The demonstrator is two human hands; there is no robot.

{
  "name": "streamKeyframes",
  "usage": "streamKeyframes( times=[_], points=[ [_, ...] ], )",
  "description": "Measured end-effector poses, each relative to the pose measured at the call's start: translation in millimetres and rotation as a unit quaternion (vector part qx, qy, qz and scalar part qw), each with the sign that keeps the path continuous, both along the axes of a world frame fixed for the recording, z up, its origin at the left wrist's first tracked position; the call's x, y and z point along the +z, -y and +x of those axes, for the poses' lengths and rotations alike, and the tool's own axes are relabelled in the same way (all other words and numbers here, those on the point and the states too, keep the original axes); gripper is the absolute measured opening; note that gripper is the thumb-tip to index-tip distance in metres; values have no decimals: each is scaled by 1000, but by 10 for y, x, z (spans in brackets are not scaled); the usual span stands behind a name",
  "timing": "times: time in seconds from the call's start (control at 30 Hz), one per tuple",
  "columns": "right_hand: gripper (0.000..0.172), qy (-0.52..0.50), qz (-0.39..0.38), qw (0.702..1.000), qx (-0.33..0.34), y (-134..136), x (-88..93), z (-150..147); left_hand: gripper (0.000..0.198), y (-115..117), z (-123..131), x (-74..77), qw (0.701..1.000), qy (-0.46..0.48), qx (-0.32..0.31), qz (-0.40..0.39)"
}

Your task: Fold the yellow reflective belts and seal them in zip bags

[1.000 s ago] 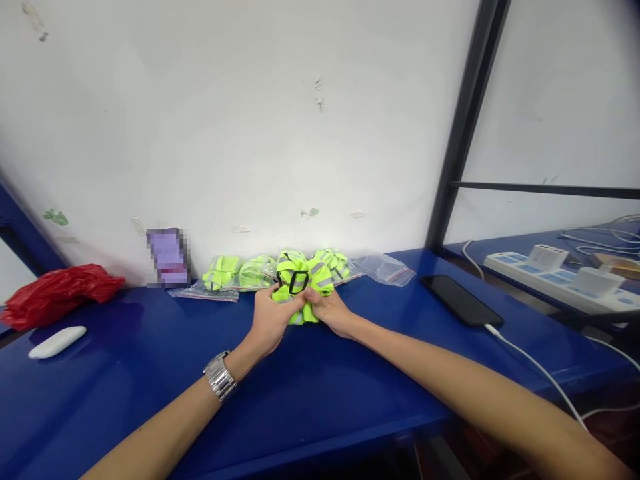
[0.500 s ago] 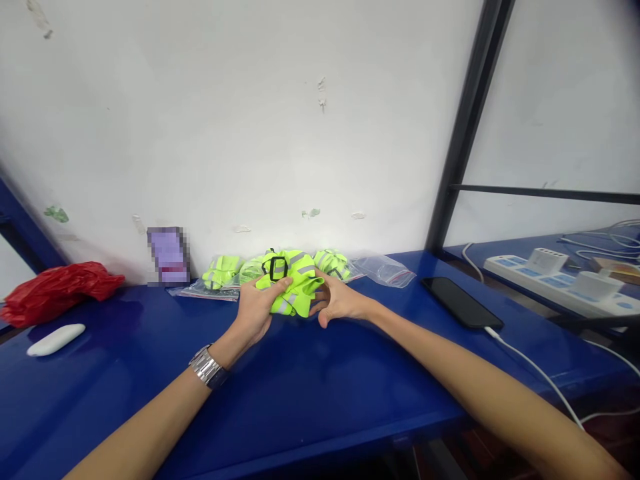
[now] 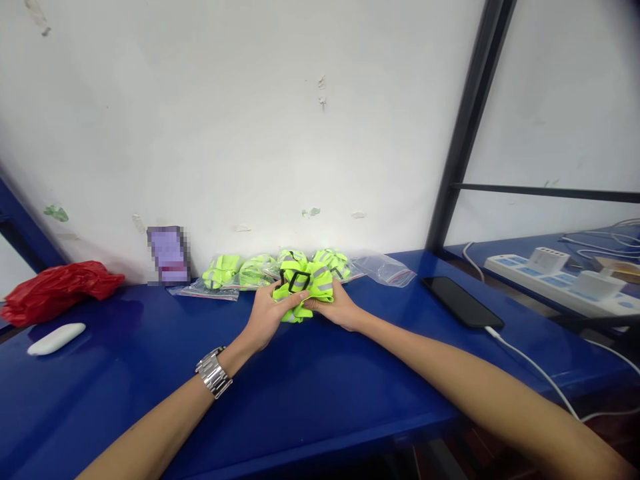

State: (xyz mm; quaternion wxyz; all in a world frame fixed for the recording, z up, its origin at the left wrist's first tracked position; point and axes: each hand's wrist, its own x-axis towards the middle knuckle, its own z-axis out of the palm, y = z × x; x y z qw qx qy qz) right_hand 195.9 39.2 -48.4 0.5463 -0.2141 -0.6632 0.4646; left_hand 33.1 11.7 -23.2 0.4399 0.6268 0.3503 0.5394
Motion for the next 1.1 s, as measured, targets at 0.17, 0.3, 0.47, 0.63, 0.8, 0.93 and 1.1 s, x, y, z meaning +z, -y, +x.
streamKeyframes(
  times=[0.17,0.3,0.47,0.63,0.8,0.93,1.1],
  points=[
    [42,27,58,998,-20,-19,31,25,42,17,-12,58,997,-64,-5,33],
    [39,33,51,998,-8,-24,71,21,43,-46,-36,30,995,-89,11,41],
    [39,15,-34,996,79,-31,120,60,40,-151,-74,-52,997,-64,8,50],
    [51,-36,-195,971,134,-9,164,113,33,-206,-115,-57,969,-160,120,146],
    [46,-141,-283,941,117,62,197,23,45,-204,-177,-107,885,-300,235,268],
    [51,-206,-251,935,141,142,203,-82,70,-138,-157,-185,766,-458,207,402],
    [49,-215,-210,945,125,183,184,-138,82,-22,-61,-187,663,-528,205,489]
  ],
)
